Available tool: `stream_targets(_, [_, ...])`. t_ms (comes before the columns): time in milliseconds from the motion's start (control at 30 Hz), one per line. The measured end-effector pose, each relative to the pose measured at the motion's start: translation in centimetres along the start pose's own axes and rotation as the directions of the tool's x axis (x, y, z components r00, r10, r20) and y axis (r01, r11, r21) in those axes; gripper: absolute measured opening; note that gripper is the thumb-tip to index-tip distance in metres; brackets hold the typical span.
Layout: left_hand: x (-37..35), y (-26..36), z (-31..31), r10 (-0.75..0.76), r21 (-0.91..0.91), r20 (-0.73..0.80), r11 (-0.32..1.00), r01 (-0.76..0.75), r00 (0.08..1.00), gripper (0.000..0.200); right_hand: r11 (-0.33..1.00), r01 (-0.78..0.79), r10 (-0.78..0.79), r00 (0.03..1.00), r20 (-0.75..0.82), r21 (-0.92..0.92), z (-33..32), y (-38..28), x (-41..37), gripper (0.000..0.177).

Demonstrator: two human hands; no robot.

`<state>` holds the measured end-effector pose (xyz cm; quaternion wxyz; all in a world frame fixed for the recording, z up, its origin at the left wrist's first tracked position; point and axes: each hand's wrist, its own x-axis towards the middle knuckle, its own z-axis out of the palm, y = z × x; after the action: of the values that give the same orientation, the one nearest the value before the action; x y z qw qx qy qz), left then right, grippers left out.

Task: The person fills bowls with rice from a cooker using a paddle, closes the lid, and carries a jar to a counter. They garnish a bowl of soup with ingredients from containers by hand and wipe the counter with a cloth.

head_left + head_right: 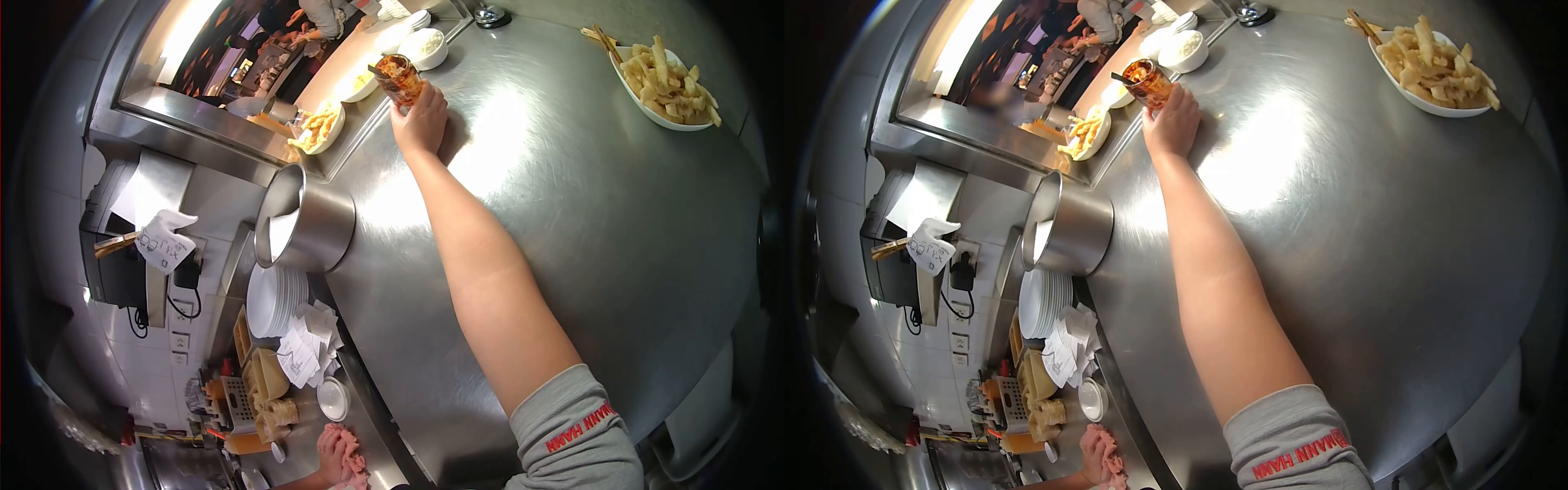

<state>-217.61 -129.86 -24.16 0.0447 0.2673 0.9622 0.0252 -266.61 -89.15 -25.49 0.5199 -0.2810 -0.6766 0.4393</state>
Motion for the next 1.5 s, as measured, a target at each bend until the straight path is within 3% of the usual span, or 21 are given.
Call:
stream_targets(167, [0.1,0.2,0.1,0.0,-0.013,-0.027,1.0,-0.001,1.0,0.048,0.999,0.037,-0.037,0.999,0.003,0.008,0.0,0.0,0.0,0.062])
stream_targets(233, [-0.1,-0.1,0.3,0.012,-0.02,-0.046,1.0,-0.013,0.999,0.047,1.0,-0.022,0.02,0.996,0.09,0.022,-0.1,-0.1,0.0,0.059])
stream_targets(500, [0.0,-0.1,0.4,0.037,0.018,-0.115,0.999,-0.035,0.993,0.047,1.0,0.01,-0.01,0.997,0.078,0.001,-0.2,-0.4,0.1,0.055])
stream_targets(667, [1.0,1.1,-0.9,0.037,-0.02,-0.163,0.999,-0.041,0.986,0.049,1.0,-0.023,0.021,0.983,0.181,0.006,-1.3,-0.9,0.5,0.053])
stream_targets(767, [0.8,1.1,-0.8,0.015,-0.035,-0.182,0.999,-0.022,0.983,0.049,0.993,-0.12,0.101,0.869,0.484,0.008,-2.4,-1.3,1.6,0.063])
stream_targets(800, [0.7,1.1,-0.9,0.008,-0.03,-0.175,0.999,-0.014,0.985,0.049,0.978,-0.18,0.091,0.826,0.556,0.108,0.0,1.3,2.0,0.062])
stream_targets(867, [0.7,0.9,-1.1,0.026,-0.059,-0.209,0.998,-0.039,0.977,0.049,0.858,-0.37,-0.139,0.501,0.854,0.357,-3.6,0.3,3.5,0.061])
stream_targets(933, [0.6,0.9,-1.0,0.043,-0.059,-0.214,0.997,-0.056,0.976,0.048,0.802,-0.533,-0.001,0.448,0.894,0.268,-7.4,-1.1,2.9,0.055])
stream_targets(967, [0.6,0.8,-1.0,0.049,-0.075,-0.236,0.995,-0.068,0.971,0.048,0.805,-0.562,0.003,0.328,0.945,0.192,-10.0,-2.1,3.3,0.051])
stream_targets(1100, [0.4,0.7,-1.0,0.049,-0.088,-0.266,0.993,-0.075,0.963,0.048,0.595,-0.776,-0.275,0.05,0.96,0.211,-16.5,-3.3,2.8,0.031])
stream_targets(1133, [0.4,0.7,-1.0,0.068,-0.101,-0.27,0.99,-0.099,0.961,0.048,0.59,-0.794,-0.236,0.001,0.972,0.144,-18.8,-3.9,2.3,0.034])
stream_targets(1267, [0.1,0.6,-0.6,0.102,-0.091,-0.303,0.987,-0.135,0.948,0.049,0.514,-0.846,-0.349,-0.056,0.936,0.141,-27.9,-4.7,-1.4,0.048])
stream_targets(1400, [0.1,0.4,-0.2,0.133,-0.154,-0.351,0.968,-0.197,0.927,0.046,0.477,-0.86,-0.299,0.037,0.954,0.183,-39.3,-6.9,-5.8,0.066])
stream_targets(1500, [-0.2,0.3,0.4,0.147,-0.052,-0.366,0.983,-0.178,0.919,0.041,0.466,-0.83,-0.316,0.168,0.934,0.307,-47.1,-8.0,-8.9,0.076])
